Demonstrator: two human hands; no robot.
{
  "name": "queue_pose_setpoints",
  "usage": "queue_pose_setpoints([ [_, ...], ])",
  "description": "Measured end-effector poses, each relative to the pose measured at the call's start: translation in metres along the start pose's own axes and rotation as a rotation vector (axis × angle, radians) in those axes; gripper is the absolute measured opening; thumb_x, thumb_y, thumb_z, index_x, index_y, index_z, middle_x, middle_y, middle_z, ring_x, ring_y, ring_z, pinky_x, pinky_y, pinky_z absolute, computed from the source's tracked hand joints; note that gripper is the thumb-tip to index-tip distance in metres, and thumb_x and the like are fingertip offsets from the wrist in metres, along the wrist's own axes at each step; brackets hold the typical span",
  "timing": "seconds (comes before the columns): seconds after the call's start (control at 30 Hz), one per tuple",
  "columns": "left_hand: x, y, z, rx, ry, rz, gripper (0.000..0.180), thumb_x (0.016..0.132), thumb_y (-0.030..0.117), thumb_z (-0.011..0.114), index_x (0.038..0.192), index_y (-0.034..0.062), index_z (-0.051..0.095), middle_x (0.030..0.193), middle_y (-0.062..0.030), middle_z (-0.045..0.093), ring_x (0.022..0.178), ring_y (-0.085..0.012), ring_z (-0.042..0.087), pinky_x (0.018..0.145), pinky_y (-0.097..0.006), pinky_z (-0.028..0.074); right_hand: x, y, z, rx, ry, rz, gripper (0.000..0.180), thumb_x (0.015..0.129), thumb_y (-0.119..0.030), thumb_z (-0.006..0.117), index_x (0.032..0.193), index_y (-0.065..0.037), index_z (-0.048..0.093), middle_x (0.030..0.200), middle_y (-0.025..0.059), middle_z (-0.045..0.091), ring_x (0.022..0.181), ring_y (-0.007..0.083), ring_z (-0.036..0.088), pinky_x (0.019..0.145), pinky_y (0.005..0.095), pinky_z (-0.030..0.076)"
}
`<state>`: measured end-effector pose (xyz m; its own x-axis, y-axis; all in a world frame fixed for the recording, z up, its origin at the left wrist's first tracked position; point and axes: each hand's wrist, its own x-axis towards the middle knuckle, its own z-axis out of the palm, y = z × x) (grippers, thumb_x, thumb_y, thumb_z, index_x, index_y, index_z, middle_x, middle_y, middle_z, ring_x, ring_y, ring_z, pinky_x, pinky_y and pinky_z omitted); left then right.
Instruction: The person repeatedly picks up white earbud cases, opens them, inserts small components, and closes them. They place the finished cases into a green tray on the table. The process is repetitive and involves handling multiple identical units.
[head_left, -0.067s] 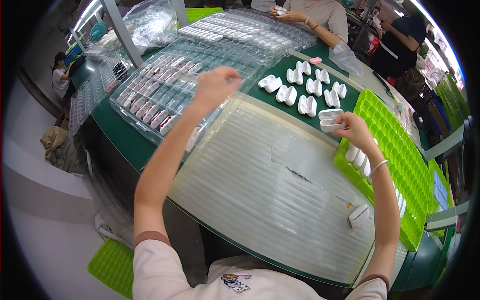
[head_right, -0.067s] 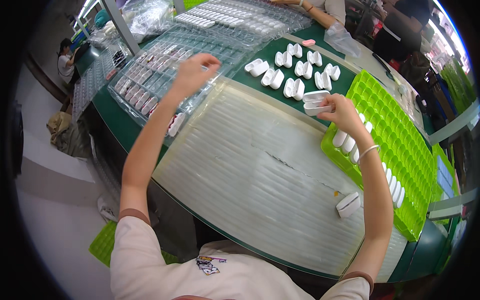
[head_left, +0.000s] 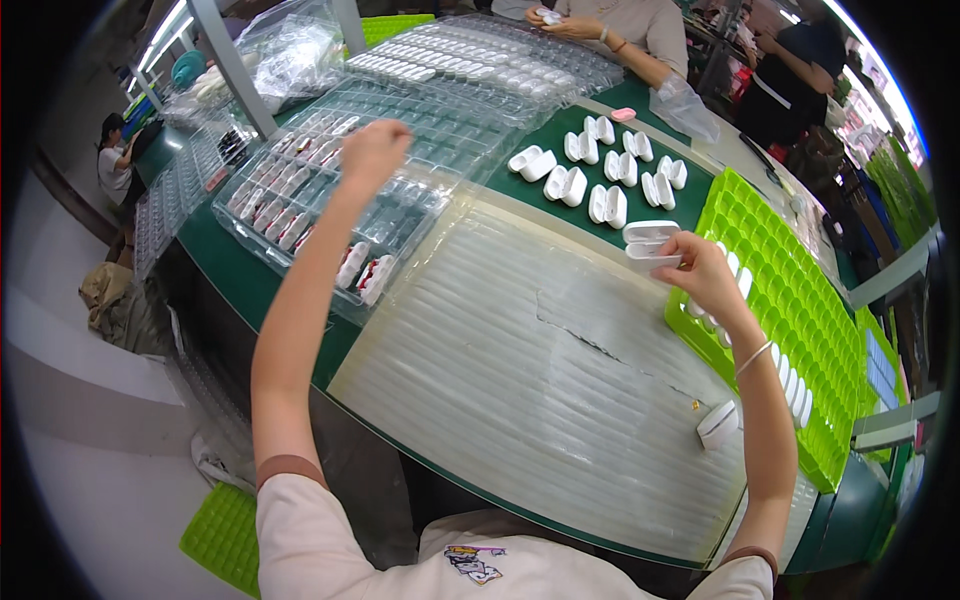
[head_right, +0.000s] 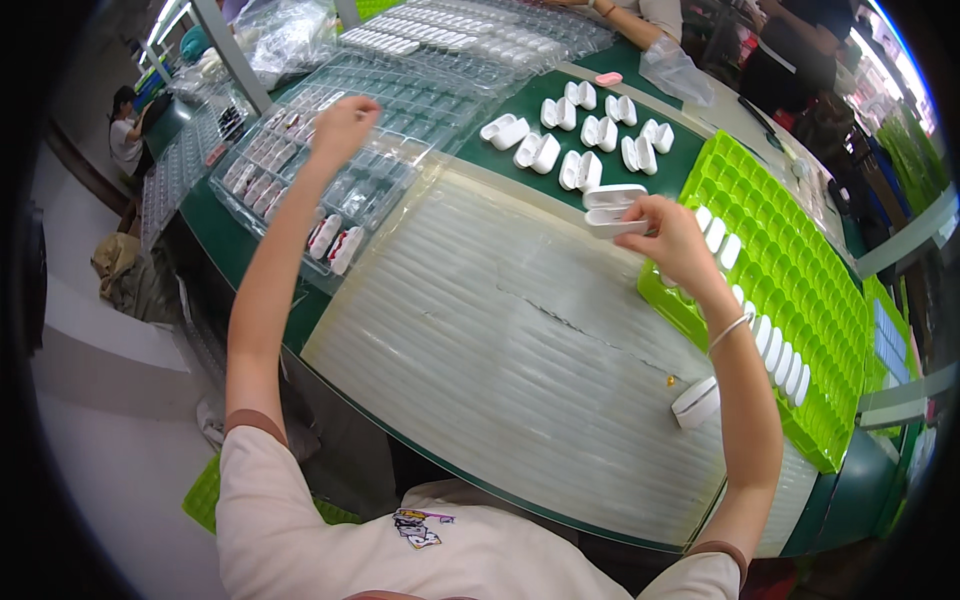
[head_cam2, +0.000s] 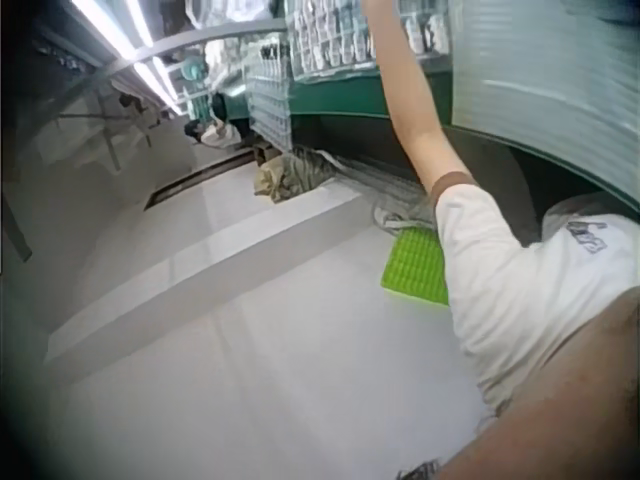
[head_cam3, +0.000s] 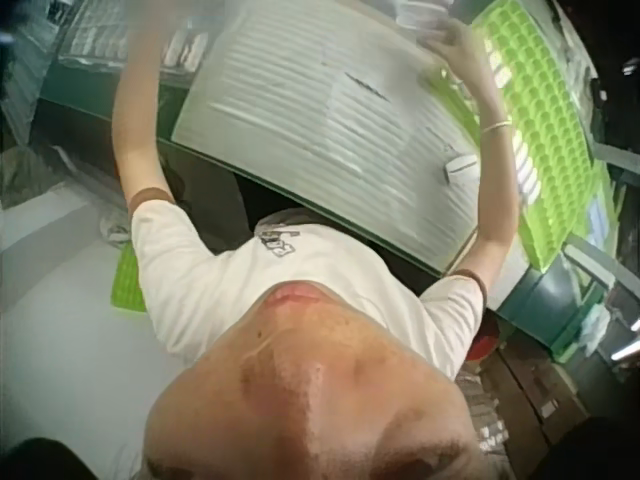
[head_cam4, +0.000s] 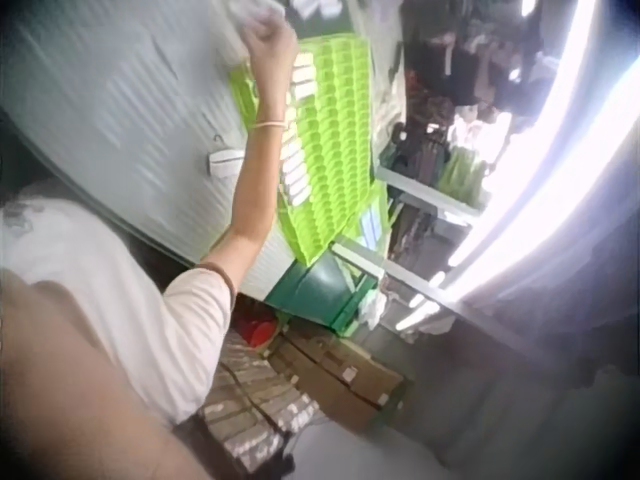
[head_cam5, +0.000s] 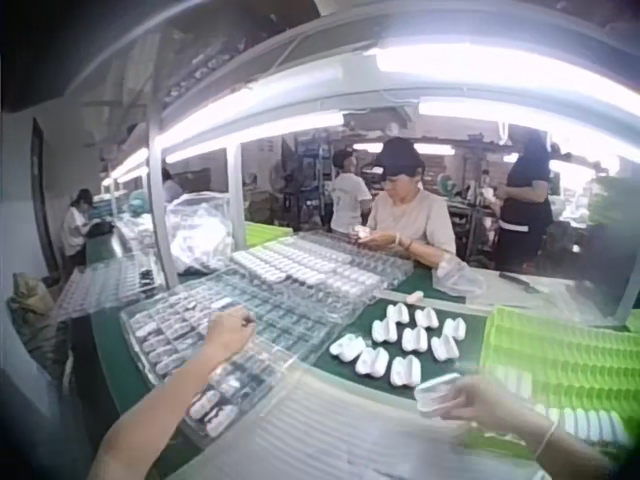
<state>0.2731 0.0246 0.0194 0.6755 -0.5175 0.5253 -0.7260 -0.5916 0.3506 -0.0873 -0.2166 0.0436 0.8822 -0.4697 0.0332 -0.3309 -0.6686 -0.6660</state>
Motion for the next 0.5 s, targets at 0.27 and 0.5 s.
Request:
queue_pose_setpoints([
  [0.27,0.04,-0.148,0.029,0.55,-0.171,-0.264,0.032,0.074,0.035,0.062,0.098,0.0132,0.065,0.101,-0.0096,0.066,0.098,-0.0276,0.061,0.085,-0.045,0.041,-0.087,-0.045,0.035,0.093,0.362,-0.477,0.02,0.067,0.0,0.073,0.079,-0.005,0.057,0.077,0.0056,0.059,0.069,0.0198,0.06,0.059,0.0281,0.048],
  [0.5,0.076,-0.247,0.014,0.245,-0.265,-0.155,0.026,0.076,0.029,0.065,0.095,0.0121,0.069,0.091,-0.0105,0.068,0.087,-0.025,0.064,0.074,-0.038,0.048,-0.113,-0.056,0.035,0.208,0.498,-0.588,0.037,0.062,-0.004,0.079,0.09,-0.008,0.055,0.084,0.006,0.061,0.07,0.0218,0.061,0.06,0.0299,0.048],
])
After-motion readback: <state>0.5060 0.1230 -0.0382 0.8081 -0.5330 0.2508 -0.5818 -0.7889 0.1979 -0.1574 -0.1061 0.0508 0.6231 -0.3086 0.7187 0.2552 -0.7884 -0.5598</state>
